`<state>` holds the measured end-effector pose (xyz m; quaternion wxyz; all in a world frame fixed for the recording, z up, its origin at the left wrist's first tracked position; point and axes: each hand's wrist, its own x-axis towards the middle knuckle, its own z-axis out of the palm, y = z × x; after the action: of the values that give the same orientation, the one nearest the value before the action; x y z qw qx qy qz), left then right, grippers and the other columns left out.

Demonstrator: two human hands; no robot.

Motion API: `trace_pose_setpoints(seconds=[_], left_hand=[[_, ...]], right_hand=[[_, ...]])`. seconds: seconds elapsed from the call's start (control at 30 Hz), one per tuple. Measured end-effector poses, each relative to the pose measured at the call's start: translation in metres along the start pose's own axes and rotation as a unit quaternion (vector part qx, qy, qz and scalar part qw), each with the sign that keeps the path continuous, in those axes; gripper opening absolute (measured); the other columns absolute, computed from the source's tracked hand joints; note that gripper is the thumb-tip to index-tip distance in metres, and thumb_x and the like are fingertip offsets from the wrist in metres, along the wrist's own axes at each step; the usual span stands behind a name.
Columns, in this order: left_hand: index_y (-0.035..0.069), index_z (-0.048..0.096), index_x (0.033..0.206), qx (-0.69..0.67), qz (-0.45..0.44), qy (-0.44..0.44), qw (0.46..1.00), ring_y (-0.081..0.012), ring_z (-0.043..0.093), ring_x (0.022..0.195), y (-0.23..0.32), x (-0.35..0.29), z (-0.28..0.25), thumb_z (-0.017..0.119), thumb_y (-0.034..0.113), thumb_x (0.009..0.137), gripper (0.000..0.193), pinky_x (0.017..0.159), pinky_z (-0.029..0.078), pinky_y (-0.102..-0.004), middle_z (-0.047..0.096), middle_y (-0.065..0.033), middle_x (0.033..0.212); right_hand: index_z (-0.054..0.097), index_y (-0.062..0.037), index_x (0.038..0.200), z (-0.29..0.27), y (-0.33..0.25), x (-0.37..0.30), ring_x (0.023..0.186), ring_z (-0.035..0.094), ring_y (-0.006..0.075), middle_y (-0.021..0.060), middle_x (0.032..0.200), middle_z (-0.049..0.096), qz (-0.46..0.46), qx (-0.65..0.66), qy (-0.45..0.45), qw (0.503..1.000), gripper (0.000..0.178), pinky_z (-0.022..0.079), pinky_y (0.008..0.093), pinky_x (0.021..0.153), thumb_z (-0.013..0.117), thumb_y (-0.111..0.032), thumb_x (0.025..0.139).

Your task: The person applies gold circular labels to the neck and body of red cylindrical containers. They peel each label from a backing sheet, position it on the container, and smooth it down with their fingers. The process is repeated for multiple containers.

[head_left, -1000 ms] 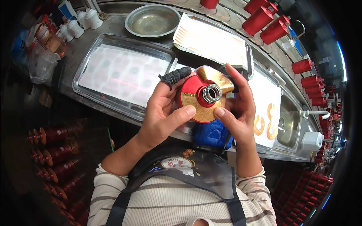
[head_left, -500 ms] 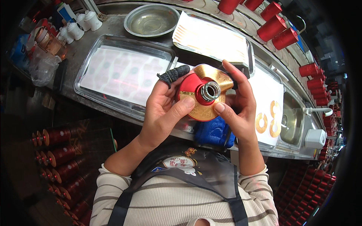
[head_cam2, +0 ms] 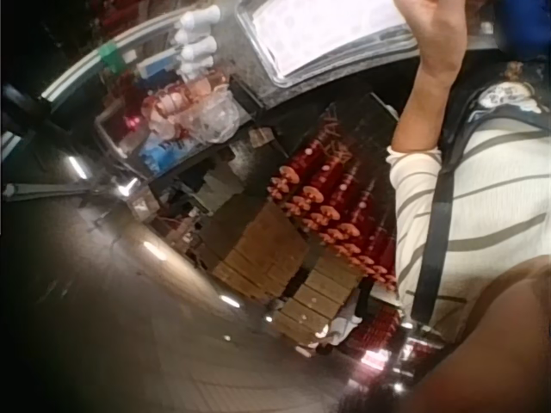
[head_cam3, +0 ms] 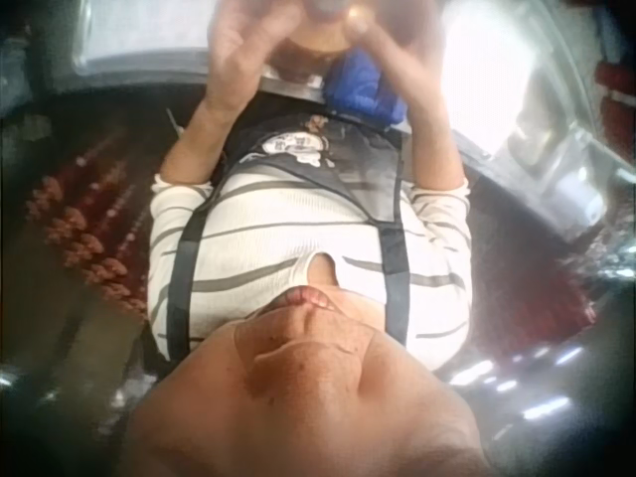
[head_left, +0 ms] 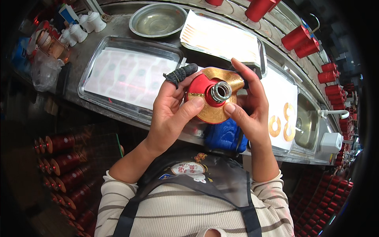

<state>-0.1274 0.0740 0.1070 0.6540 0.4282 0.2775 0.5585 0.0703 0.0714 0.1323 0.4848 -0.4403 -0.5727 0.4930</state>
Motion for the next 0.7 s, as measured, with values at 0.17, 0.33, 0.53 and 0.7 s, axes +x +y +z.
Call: trace_pose_setpoints(seconds=[0.17,0.33,0.53,0.7], left_hand=[[-0.004,0.052,0.139,0.364,0.210,-0.012,0.907,-0.0412,0.043,0.141,-0.012,-0.020,-0.009,0.064,0.047,0.097,0.067,0.117,0.028,-0.0503,0.039,-0.0311,0.152],[0.007,0.075,0.117,0.536,0.235,0.002,0.811,-0.0513,0.032,0.146,-0.006,-0.029,-0.017,0.046,0.060,0.101,0.063,0.116,0.011,-0.0661,0.029,-0.0388,0.156],[0.003,0.076,0.113,0.524,0.236,0.013,0.818,-0.0507,0.037,0.143,0.000,-0.016,-0.023,0.052,0.043,0.103,0.048,0.116,0.010,-0.0662,0.034,-0.0391,0.154],[0.002,0.076,0.112,0.608,0.258,0.026,0.751,-0.0525,0.034,0.144,0.006,-0.030,-0.009,0.055,0.042,0.101,0.046,0.116,0.009,-0.0674,0.036,-0.0375,0.154]], right_hand=[[0.043,-0.0047,0.151,-0.001,0.003,0.001,0.062,0.047,-0.0003,0.0034,0.124,0.059,-0.018,-0.022,0.003,1.000,0.074,0.037,0.0172,0.055,0.073,-0.012,0.084],[0.044,-0.0046,0.151,0.000,0.007,0.001,0.062,0.048,0.0000,0.0053,0.128,0.059,-0.047,-0.037,0.001,0.998,0.073,0.038,0.0174,0.056,0.073,-0.015,0.085],[0.044,-0.0047,0.150,0.001,0.007,0.003,0.064,0.049,0.0004,0.0067,0.129,0.058,-0.071,-0.044,0.002,0.997,0.072,0.039,0.0174,0.056,0.073,-0.017,0.086],[0.045,-0.0053,0.150,-0.002,0.015,0.004,0.064,0.049,0.0003,0.0066,0.129,0.059,-0.083,-0.035,-0.005,0.996,0.071,0.039,0.0170,0.056,0.073,-0.017,0.086]])
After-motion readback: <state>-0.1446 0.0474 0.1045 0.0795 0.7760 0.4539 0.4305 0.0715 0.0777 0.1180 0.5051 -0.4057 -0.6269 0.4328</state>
